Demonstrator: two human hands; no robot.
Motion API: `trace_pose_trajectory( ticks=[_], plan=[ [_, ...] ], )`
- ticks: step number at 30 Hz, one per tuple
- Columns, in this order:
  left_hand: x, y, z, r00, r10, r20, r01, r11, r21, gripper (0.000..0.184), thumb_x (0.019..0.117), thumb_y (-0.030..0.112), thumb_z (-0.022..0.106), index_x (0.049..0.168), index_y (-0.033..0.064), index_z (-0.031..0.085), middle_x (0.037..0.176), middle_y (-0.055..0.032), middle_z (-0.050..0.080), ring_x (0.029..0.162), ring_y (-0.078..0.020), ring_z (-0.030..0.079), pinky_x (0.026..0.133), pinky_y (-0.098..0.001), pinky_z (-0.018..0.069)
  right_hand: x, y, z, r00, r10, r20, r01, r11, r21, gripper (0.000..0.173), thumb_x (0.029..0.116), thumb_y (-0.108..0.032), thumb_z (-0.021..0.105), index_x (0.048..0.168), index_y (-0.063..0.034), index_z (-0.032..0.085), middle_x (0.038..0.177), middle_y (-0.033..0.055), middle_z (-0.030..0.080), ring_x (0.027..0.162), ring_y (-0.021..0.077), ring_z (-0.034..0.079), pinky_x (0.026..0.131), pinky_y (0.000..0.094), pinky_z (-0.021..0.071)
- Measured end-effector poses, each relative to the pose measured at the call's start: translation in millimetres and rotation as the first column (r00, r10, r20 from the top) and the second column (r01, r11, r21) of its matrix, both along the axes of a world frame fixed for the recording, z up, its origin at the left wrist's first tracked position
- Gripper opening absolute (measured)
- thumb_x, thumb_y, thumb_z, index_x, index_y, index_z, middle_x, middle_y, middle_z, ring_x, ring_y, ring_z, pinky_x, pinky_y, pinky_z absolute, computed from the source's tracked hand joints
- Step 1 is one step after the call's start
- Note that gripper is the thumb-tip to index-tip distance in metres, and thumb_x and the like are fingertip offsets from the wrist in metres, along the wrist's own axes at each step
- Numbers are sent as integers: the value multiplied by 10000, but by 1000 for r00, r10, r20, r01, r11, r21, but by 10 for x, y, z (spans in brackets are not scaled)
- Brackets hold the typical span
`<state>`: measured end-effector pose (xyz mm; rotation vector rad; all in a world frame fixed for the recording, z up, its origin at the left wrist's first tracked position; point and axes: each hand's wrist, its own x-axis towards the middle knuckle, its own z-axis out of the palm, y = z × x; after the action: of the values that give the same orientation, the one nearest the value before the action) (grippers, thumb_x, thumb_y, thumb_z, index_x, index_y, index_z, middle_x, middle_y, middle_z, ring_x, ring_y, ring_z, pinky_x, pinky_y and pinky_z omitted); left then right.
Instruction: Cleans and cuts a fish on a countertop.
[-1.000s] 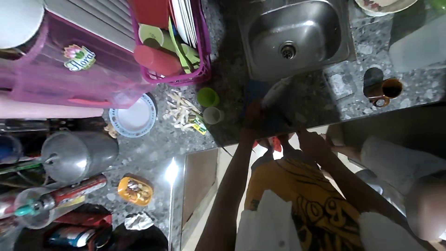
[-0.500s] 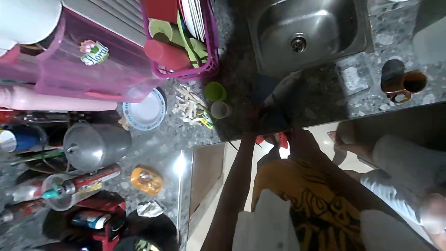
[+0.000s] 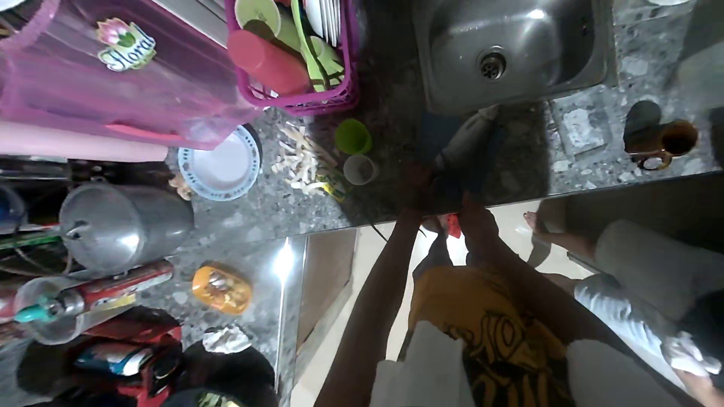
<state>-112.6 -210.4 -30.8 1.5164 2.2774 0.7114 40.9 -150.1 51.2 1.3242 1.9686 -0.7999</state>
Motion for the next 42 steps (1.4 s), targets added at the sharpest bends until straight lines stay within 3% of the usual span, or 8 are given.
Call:
trace_pose_trajectory(
  ticks=[6, 11, 21, 24, 28, 32, 37, 42],
  plan=[
    [-3, -10, -71, 1000, 5, 7, -5, 1000, -13, 361, 996, 259, 670, 1336, 138, 666, 1327, -105, 656, 1212, -318, 623, 1005, -488, 528, 4, 77, 76, 998, 63, 22, -64, 997, 39, 534, 1061, -301, 500, 1544, -101, 392, 1247, 212, 676, 1098, 404, 692, 893, 560, 571],
    [27, -38, -8, 1000, 1, 20, -1, 1000, -22, 340, 997, 219, 658, 1319, 111, 675, 1318, -115, 661, 1211, -319, 625, 1027, -490, 515, -292, 230, 3, 999, -32, -7, 33, 999, 10, 583, 1060, -181, 515, 1597, -120, 296, 1163, 255, 686, 1098, 444, 679, 913, 602, 547],
    [41, 76, -279, 996, 93, 1, -93, 995, 42, 317, 971, 227, 686, 1267, 120, 719, 1210, -103, 715, 1115, -294, 673, 956, -452, 556, -130, 57, -263, 990, -112, -86, 112, 994, -10, 712, 998, -204, 645, 1601, -77, 287, 1238, 276, 664, 1164, 460, 646, 980, 624, 513],
    [62, -17, -113, 999, 37, 25, -37, 999, 10, 353, 990, 201, 667, 1327, 98, 670, 1324, -133, 652, 1226, -338, 608, 1028, -499, 508, 51, -38, -303, 998, -44, -39, 43, 999, -27, 624, 1046, -326, 561, 1578, -100, 327, 1279, 222, 661, 1139, 414, 672, 948, 588, 548],
    [42, 55, -172, 999, 43, 6, -44, 997, 65, 338, 984, 194, 676, 1305, 87, 690, 1236, -150, 688, 1141, -343, 649, 968, -490, 539, -92, 32, -303, 998, 0, -64, 1, 1000, 14, 623, 1043, -216, 555, 1583, -24, 309, 1308, 271, 637, 1204, 442, 635, 1022, 583, 504],
    [25, 89, -84, 998, 53, -46, -50, 997, 67, 293, 974, 188, 694, 1243, 75, 719, 1210, -143, 705, 1113, -345, 667, 941, -495, 554, -12, -4, -363, 997, -43, -61, 43, 999, 1, 644, 1039, -258, 561, 1607, -113, 294, 1301, 244, 651, 1178, 437, 650, 983, 604, 525],
    [43, 10, -50, 1000, 13, -27, -13, 1000, 16, 345, 1012, 250, 651, 1300, 61, 673, 1311, -157, 648, 1195, -335, 629, 1010, -479, 530, 647, -226, -425, 997, -64, -50, 65, 998, 8, 577, 1031, -244, 477, 1581, -204, 309, 1127, 158, 706, 909, 367, 726, 753, 584, 596],
    [55, 19, 197, 995, 91, -41, -94, 992, -83, 357, 984, 277, 675, 1303, 116, 683, 1257, -163, 656, 1139, -315, 656, 963, -483, 559, 599, -171, -218, 994, -102, -50, 100, 994, -53, 526, 1080, -252, 439, 1578, -136, 318, 1161, 209, 696, 1020, 408, 707, 858, 586, 575]
  ],
)
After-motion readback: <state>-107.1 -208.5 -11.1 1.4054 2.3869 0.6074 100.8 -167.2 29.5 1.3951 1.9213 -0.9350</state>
